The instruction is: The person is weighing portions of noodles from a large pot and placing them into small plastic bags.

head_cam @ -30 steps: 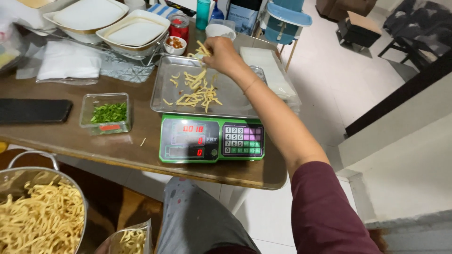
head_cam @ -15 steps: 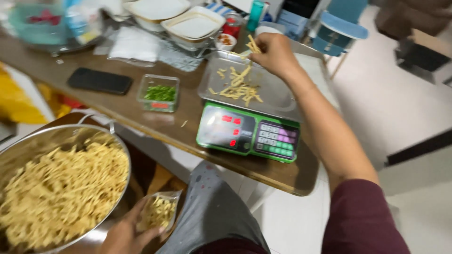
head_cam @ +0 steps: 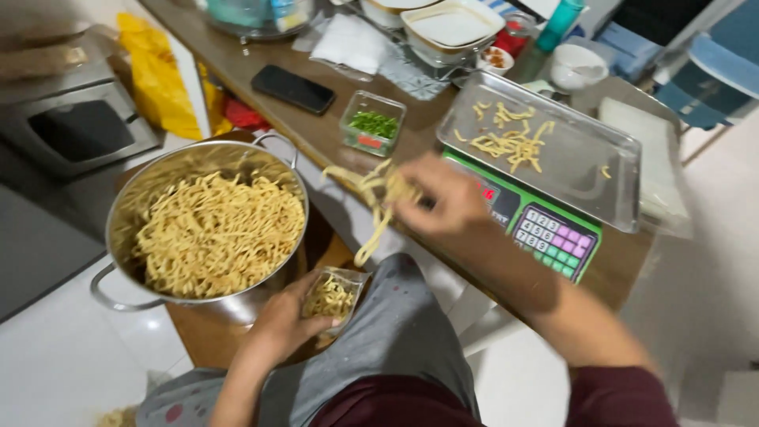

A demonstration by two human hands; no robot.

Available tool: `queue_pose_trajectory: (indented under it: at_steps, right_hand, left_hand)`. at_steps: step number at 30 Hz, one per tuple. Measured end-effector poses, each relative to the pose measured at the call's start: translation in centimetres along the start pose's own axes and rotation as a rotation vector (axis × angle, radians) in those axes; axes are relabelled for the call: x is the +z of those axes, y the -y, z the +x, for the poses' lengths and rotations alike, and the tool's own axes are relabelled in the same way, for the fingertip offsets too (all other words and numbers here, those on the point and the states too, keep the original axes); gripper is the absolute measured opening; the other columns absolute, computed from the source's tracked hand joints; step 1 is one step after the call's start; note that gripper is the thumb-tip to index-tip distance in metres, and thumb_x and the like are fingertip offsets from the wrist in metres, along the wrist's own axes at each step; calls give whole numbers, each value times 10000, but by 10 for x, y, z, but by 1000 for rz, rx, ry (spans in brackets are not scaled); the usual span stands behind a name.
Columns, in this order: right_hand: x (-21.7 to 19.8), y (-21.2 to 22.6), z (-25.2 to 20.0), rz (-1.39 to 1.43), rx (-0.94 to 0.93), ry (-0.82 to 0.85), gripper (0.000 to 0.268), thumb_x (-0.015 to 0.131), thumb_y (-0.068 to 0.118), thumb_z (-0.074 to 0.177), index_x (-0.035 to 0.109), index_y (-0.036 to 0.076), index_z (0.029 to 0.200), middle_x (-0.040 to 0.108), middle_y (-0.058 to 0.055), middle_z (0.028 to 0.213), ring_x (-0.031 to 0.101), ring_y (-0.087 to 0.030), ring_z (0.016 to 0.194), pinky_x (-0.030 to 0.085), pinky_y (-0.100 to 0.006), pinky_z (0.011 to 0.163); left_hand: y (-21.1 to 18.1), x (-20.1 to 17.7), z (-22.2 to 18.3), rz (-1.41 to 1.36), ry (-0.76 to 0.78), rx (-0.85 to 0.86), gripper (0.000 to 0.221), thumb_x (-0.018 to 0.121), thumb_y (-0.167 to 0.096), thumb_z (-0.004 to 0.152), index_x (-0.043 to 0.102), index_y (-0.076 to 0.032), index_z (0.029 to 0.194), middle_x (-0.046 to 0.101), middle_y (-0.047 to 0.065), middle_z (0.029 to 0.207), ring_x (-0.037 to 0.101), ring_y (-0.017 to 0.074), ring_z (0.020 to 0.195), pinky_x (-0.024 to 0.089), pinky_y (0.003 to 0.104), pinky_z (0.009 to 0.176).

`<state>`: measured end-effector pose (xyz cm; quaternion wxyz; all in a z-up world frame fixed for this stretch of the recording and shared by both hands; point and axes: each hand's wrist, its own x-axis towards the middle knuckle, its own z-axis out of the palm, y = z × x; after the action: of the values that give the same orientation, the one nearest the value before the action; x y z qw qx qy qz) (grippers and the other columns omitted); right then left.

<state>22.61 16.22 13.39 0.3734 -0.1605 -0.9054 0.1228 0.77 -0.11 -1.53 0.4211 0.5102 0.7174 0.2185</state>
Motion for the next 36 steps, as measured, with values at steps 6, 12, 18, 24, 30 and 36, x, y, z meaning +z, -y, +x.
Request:
queue_pose_trajectory:
  at_steps: [6, 12, 18, 24, 30, 36]
  right_hand:
    - [92, 30, -63, 27, 86, 92, 254, 621, 95, 895, 710, 32, 1125, 709, -148, 1088, 674, -297, 985, 536, -405, 878]
    - [136, 19, -112, 93, -165, 133, 386, 680, -52, 925, 552, -71, 1288, 570, -196, 1236, 571, -339, 1119, 526, -404, 976]
    - [136, 24, -110, 188, -469, 94, 277, 673, -79, 963, 582, -151, 1213, 581, -233, 1179, 616, -377, 1067, 603, -438, 952]
    - [136, 1, -115, 292, -446, 274, 373, 674, -62, 945, 538, -94, 1291, 534, -249, 1273, 658, -382, 1063, 630, -412, 870]
    - [116, 6, -94, 378, -207, 437, 366, 712, 88, 966, 601, 60, 1314, 571, -171, 1341, 695, -317, 1131, 602, -373, 926]
    - [108, 12, -79, 305, -131, 537, 418, 700, 155, 974, 583, 35, 1357, 563, -156, 1354, 687, -298, 1089, 578, -378, 899]
  left_hand:
    - [7, 1, -8, -67, -48, 52, 1014, 906, -362, 727, 369, -166, 1565, 518, 65, 1548, 519, 248, 1410, 425, 370, 1123]
    - [11, 0, -11, -99, -99, 84, 963, 894, -346, 714, 427, -186, 1541, 632, 40, 1443, 619, 214, 1300, 471, 334, 1033]
    - [-2, -6, -19, 3, -54, -65, 431, 817, -322, 840, 631, -161, 1195, 646, 27, 823, 567, 177, 684, 413, 328, 651]
    - [-6, -7, -26, -30, -30, -46, 314, 819, -269, 867, 646, -207, 1121, 652, -21, 798, 578, 130, 674, 432, 286, 647]
    - [-17, -11, -33, -79, -1, -67, 510, 844, -333, 826, 628, -212, 1271, 772, -24, 933, 716, 129, 738, 526, 275, 701]
    - [-13, -8, -31, -93, -30, -33, 570, 863, -292, 790, 632, -200, 1304, 795, -15, 1051, 763, 150, 887, 575, 288, 788]
